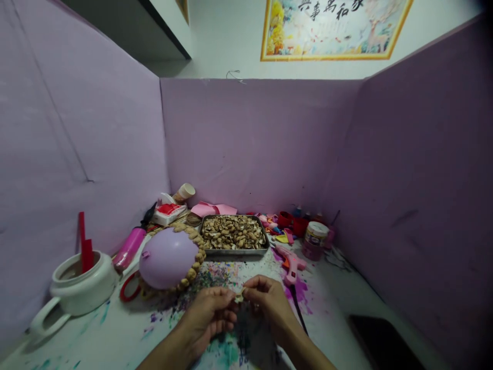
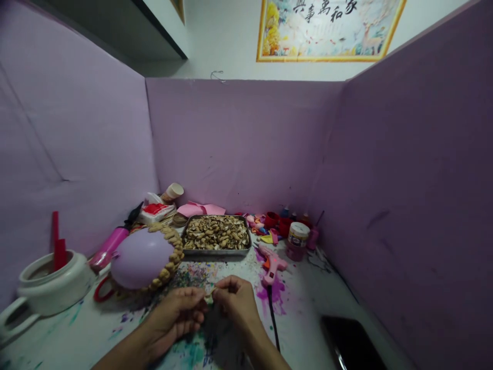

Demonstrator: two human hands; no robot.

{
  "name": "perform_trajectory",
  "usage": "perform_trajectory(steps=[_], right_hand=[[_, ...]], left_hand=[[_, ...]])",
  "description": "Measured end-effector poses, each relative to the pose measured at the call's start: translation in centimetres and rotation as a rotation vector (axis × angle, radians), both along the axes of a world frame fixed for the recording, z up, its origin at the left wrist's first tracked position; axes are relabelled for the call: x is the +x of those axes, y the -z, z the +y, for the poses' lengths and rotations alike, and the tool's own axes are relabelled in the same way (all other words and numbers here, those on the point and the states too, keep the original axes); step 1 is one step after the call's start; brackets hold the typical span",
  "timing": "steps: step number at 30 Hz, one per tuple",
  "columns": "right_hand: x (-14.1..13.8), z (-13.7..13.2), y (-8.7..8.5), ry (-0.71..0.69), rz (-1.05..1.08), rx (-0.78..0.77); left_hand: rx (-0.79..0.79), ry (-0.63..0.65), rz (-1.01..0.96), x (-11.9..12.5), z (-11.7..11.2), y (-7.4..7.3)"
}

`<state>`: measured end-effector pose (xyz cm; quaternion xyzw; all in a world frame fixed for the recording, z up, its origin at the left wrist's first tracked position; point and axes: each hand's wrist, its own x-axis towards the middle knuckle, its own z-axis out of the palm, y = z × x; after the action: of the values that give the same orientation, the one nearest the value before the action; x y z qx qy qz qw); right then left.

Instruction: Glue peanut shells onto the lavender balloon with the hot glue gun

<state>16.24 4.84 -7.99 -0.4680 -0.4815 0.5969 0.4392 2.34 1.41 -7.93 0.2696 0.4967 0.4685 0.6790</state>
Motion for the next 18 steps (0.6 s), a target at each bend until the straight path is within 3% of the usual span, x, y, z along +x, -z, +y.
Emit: perform_trajectory(steps=[10, 13, 18], right_hand=[[-0.9, -1.0, 1.4, 0.051, -0.174, 0.147], [1.2, 0.0, 0.7, 0.111, -0.318, 0.258], [7.4, 3.5, 0.3, 0.409, -0.687, 0.372]], left_hand=[[-0.074, 0.023, -0.239, 0.1, -0.4, 1.0], [-0.101, -0.029, -0.300, -0.4, -0.2, 1.4], [-0.110, -0.079, -0.397, -0.9, -0.1, 1.4]])
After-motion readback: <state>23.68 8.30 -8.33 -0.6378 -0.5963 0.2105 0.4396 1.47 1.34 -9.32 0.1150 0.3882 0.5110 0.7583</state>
